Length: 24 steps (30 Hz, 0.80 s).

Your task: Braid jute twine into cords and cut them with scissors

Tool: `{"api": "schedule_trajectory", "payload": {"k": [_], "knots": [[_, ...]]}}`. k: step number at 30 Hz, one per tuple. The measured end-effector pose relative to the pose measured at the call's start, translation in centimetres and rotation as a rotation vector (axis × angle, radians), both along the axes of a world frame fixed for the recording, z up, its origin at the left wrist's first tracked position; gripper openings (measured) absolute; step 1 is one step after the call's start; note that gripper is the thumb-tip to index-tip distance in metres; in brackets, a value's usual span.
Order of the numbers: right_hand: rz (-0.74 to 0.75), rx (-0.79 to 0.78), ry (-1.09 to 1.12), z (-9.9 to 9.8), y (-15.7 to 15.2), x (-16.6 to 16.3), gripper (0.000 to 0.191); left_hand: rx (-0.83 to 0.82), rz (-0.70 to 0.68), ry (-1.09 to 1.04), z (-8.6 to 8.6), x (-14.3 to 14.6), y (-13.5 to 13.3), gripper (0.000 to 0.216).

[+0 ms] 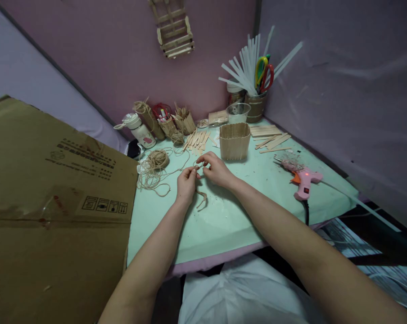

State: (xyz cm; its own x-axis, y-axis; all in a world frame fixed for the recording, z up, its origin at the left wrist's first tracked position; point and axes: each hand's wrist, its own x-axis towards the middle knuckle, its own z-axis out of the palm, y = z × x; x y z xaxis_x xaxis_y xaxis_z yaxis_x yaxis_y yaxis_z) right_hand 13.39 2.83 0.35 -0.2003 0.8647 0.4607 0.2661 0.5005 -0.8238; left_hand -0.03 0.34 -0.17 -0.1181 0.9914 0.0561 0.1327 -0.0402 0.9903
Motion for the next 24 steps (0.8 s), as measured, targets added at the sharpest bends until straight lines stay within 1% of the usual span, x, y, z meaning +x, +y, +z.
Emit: {"api": "schedule_trajectory", "payload": {"k": [2, 4, 8, 13, 17, 22, 24], "knots": [[0.033, 0.083, -0.041, 0.23, -0.35, -0.06, 0.031, 0.02, 0.001, 0.01, -0.07, -0.08, 0.08, 0.022], [0.039, 0.143, -0.065, 0.38, -0.48, -0.05, 0.025, 0.044, -0.007, 0.031, -0.13, -0.02, 0.06, 0.02], [0.032, 0.2, -0.112, 0.45, -0.36, 0.09, 0.014, 0.095, -0.027, 0.069, -0.22, 0.04, -0.03, 0.019], [0.008, 0.175, -0.123, 0.36, -0.26, 0.14, 0.008, 0.12, -0.024, 0.117, -0.28, -0.08, 0.0, 0.018], [-0.004, 0.146, -0.112, 0.55, -0.39, 0.08, 0.008, 0.138, -0.026, 0.159, -0.29, -0.09, 0.05, 0.018], [-0.008, 0.111, -0.038, 0.77, -0.64, -0.13, 0.006, 0.153, -0.028, 0.157, 0.0, -0.05, -0.01, 0.017], [-0.017, 0.093, -0.008, 0.73, -0.64, -0.25, 0.008, 0.147, -0.019, 0.166, 0.21, -0.02, -0.17, 0.019]]}}
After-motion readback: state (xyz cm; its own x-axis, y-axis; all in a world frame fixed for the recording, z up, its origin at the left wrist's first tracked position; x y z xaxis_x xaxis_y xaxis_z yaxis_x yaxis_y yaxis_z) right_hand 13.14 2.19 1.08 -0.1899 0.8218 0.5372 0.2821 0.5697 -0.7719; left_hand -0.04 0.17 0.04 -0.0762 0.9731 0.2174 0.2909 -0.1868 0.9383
